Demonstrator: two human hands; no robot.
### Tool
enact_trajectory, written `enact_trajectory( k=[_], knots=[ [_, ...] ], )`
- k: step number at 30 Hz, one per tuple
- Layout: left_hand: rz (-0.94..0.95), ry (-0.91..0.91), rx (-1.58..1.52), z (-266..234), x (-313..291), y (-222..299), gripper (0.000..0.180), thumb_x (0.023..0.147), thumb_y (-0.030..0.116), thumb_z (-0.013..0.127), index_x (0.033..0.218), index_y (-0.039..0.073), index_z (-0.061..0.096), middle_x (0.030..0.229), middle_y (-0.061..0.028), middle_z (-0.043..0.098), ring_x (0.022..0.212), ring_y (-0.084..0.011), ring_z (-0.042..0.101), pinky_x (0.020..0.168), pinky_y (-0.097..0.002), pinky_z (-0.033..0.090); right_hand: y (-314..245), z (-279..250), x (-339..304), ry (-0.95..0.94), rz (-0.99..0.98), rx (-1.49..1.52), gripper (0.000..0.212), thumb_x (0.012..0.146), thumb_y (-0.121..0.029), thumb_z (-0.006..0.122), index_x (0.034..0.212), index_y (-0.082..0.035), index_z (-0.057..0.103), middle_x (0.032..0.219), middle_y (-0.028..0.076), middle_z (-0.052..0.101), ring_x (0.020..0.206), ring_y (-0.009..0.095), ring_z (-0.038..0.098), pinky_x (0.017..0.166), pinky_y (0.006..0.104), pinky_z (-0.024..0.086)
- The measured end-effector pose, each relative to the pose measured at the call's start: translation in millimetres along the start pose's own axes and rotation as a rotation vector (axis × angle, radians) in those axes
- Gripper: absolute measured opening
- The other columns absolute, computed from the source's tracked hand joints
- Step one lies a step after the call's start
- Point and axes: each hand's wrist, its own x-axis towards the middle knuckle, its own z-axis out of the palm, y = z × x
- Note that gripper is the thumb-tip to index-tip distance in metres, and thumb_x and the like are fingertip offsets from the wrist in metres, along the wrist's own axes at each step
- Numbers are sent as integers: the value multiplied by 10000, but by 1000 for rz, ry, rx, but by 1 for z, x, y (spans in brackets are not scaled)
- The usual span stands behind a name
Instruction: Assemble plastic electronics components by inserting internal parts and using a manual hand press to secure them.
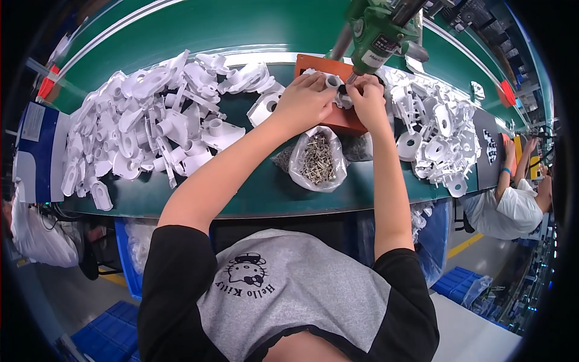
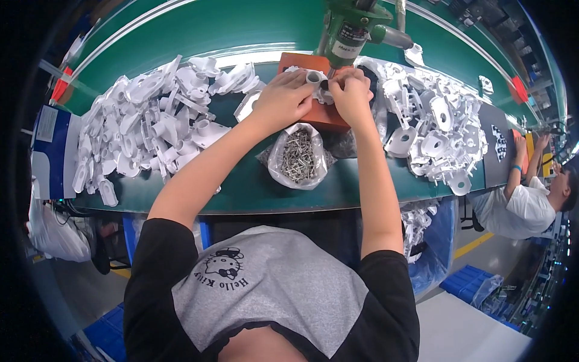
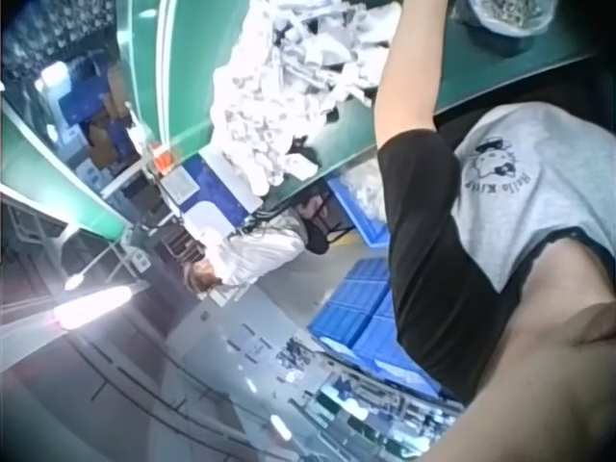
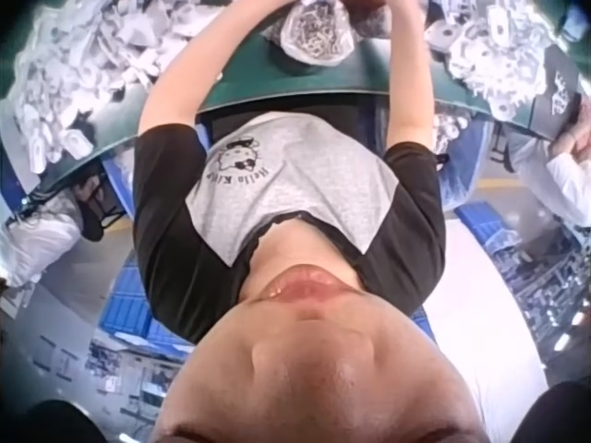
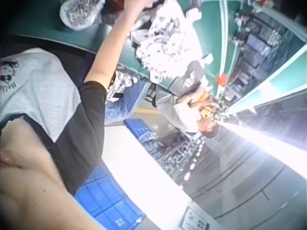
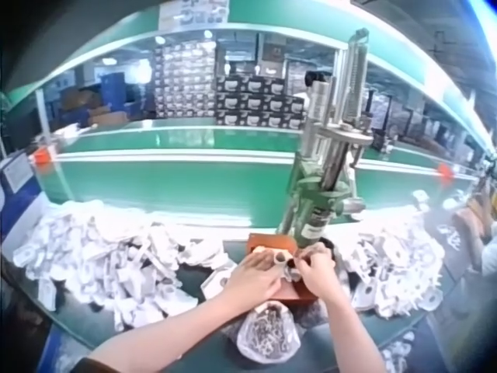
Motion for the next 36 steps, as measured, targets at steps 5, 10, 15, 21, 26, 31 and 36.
enact_trajectory(
  k=[5,10,15,21,26,31,36],
  knots=[
    [-9,-6,40,-1,-3,-2,168,775,197,589,882,71,615,1088,-207,621,1109,-317,559,978,-423,397,-13,4,-1,17,59,-78,211,757,-211,663,909,-83,590,1070,113,537,1037,334,482,858,476,369],
    [-9,-8,30,0,-2,0,172,777,195,586,891,69,613,1100,-211,615,1109,-320,558,980,-423,395,-12,6,-5,77,-8,-223,212,772,-209,658,897,-54,586,1069,121,537,1023,332,487,852,472,368],
    [-18,-23,38,-1,-3,-1,190,781,194,578,914,63,613,1123,-215,602,1121,-329,544,984,-425,389,-17,7,-8,98,-114,-311,221,782,-198,643,920,-46,560,1046,124,532,1005,326,496,845,461,367],
    [-3,14,75,-1,-2,0,234,773,166,597,990,86,634,1106,-166,618,1075,-321,570,942,-410,435,-18,2,-18,95,-122,-269,242,769,-188,653,931,-53,535,1032,117,524,986,318,497,845,452,362],
    [-14,-11,32,-3,-2,0,213,783,194,579,954,77,630,1126,-192,604,1092,-327,560,963,-419,411,-25,-10,-40,190,-217,81,192,744,-151,664,857,-57,541,999,114,535,949,303,495,833,397,363],
    [-27,-20,16,-1,-4,-1,200,789,208,568,923,73,629,1139,-218,592,1107,-332,553,985,-428,387,-60,-31,-82,-197,-290,89,126,697,-130,705,728,-57,608,856,66,526,895,253,481,807,369,358],
    [-40,-21,-12,-2,-4,0,202,797,205,563,939,77,628,1127,-222,598,1109,-328,552,988,-434,384,-65,-36,-98,-311,-383,-135,164,656,-116,707,811,-68,678,866,40,519,886,236,482,803,373,377]
  ],
)
